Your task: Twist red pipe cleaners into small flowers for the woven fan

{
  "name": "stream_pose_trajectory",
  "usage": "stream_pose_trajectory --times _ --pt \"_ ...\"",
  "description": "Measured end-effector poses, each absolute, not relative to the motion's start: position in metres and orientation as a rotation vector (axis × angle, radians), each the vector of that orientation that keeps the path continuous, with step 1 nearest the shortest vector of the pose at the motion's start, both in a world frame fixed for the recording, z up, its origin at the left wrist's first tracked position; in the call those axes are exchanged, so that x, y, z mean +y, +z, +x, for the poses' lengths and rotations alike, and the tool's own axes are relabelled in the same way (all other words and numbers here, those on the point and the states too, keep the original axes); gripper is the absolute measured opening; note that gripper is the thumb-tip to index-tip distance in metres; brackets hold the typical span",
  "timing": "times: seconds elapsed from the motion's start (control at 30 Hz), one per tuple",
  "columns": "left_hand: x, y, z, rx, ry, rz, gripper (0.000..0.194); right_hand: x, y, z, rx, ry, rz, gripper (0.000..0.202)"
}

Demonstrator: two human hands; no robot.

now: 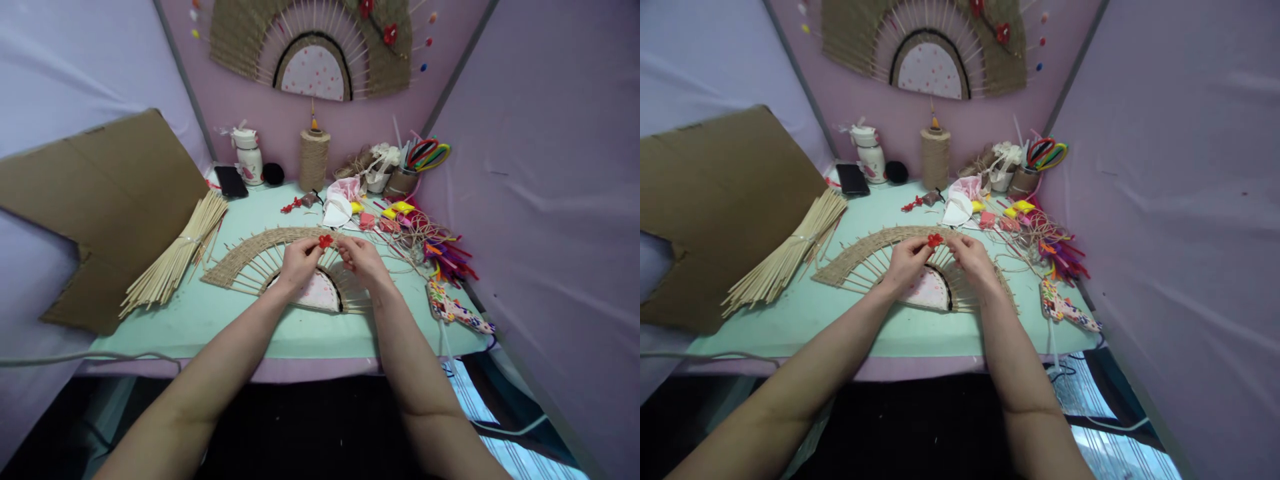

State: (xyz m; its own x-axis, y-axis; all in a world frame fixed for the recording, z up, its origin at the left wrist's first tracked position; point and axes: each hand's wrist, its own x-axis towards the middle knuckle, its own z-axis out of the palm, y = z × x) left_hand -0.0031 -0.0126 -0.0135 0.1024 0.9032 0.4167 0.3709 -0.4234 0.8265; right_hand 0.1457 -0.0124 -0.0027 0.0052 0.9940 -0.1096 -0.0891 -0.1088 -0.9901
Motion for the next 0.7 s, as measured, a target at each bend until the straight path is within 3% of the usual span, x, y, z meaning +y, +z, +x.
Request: stream_pose_trajectory --times 0.47,0.7 --pt "-0.014 -0.015 -0.003 1.276 1.351 2.172 0.019 -0.016 -0.005 0.136 -1.035 1.340 -1.170 0.028" --pt "-0.017 -0.012 0.000 1.293 1.292 1.789 0.021 -0.018 -0.007 0.136 -1.191 1.191 -1.161 0.024"
